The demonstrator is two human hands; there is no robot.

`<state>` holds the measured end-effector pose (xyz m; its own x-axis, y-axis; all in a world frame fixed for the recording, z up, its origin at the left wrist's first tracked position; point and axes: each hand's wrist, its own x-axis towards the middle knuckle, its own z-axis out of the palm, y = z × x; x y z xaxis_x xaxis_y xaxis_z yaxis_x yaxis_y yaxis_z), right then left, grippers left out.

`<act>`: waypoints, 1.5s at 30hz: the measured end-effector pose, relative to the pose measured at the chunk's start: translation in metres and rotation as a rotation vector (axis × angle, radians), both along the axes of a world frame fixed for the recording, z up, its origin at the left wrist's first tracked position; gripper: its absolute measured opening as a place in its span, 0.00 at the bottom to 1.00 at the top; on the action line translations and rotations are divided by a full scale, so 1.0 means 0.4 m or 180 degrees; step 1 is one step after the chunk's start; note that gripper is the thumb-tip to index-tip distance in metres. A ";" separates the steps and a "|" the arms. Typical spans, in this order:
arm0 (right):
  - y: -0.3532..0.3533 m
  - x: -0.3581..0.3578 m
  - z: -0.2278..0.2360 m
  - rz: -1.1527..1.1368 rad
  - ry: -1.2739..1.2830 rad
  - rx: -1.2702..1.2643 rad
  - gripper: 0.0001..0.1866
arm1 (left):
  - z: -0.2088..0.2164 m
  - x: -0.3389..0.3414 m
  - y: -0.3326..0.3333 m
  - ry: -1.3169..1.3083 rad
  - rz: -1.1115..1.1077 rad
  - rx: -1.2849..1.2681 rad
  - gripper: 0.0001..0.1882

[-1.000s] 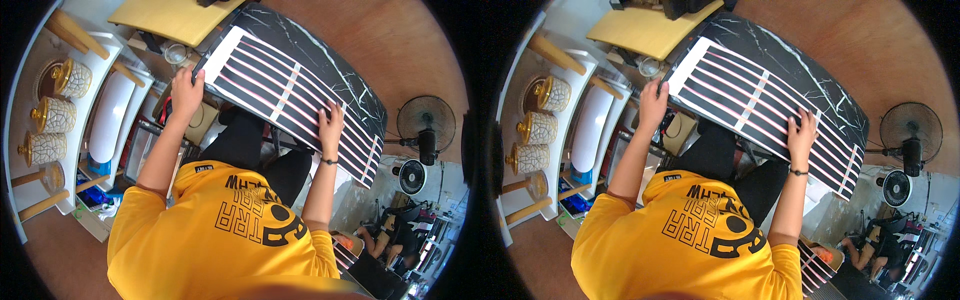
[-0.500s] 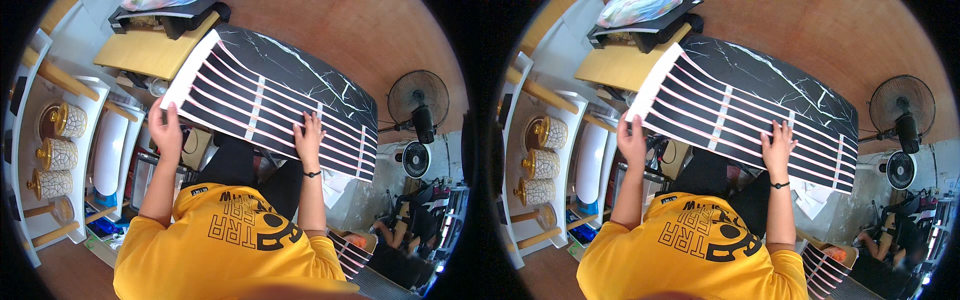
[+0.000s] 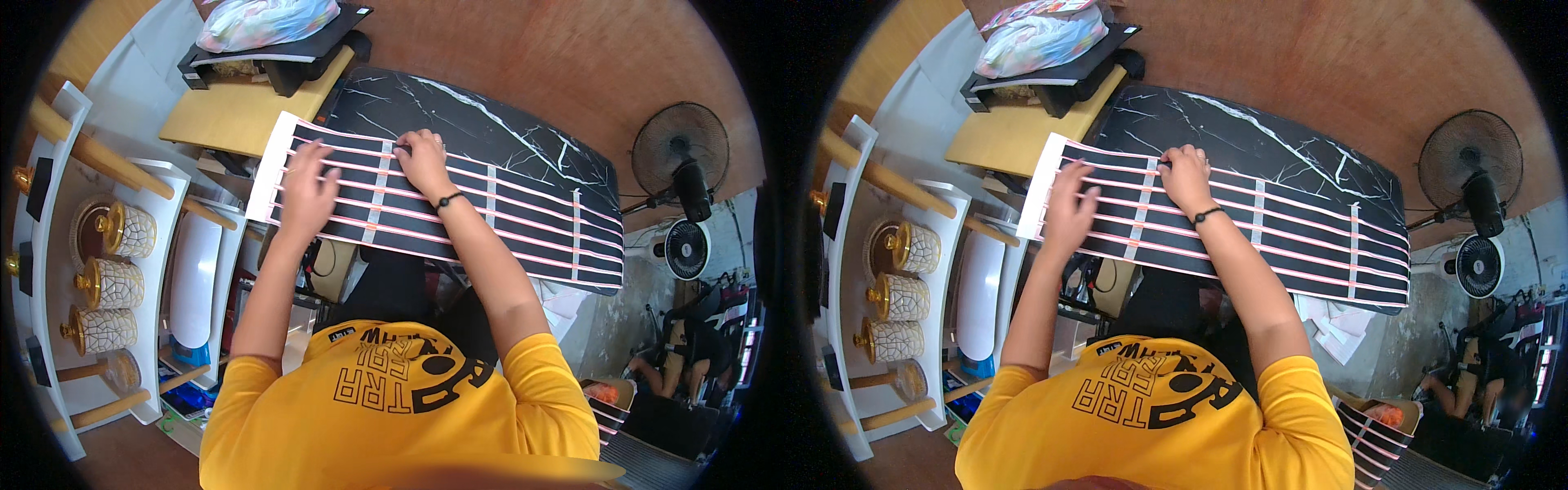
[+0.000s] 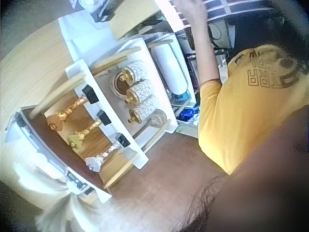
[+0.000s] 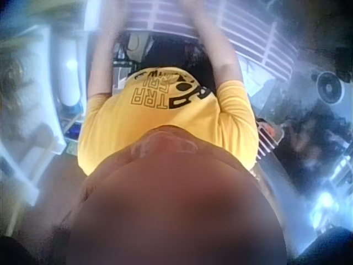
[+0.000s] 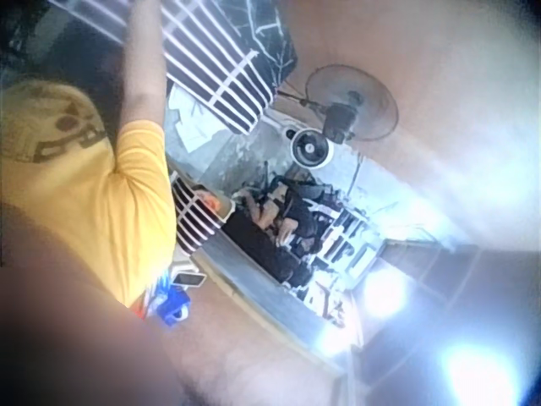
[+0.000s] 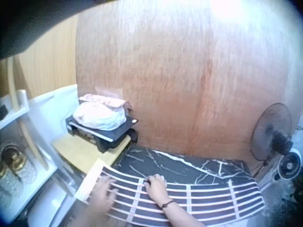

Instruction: The person assembles a belt by hand, peeling backing from adhesive strips and pressing them onto a black base with pink stripes. They repeatedly align and attach strips, then fold the assembled belt and place it aside.

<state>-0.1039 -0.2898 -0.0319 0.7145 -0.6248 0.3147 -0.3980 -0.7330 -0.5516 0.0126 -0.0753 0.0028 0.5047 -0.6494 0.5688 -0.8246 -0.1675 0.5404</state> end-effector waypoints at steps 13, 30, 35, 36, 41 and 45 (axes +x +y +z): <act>-0.001 0.066 0.024 -0.0420 0.0685 0.0150 0.13 | -0.060 0.158 -0.371 0.1191 -0.1148 0.1568 0.16; 0.034 0.077 -0.018 -0.1099 -0.0011 0.0749 0.11 | 0.006 0.212 -0.475 0.1237 -0.1745 0.2732 0.30; 0.046 0.072 -0.040 -0.1030 -0.0413 0.0369 0.09 | -0.010 0.207 -0.472 0.1165 -0.1890 0.2577 0.31; 0.048 0.071 -0.043 -0.1004 -0.0479 0.0352 0.08 | -0.013 0.206 -0.470 0.1140 -0.1871 0.2555 0.31; 0.050 0.065 -0.049 -0.0905 -0.0533 0.0327 0.08 | -0.007 0.215 -0.457 0.1208 -0.2121 0.2460 0.29; 0.048 0.062 -0.053 -0.0906 -0.0633 0.0281 0.09 | 0.018 0.217 -0.462 0.1428 -0.2201 0.2779 0.29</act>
<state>-0.0792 -0.2708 -0.0531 0.4382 -0.8210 0.3661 -0.4579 -0.5543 -0.6950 0.0994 -0.2600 0.0102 -0.0624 -0.9399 -0.3357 -0.6516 -0.2164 0.7270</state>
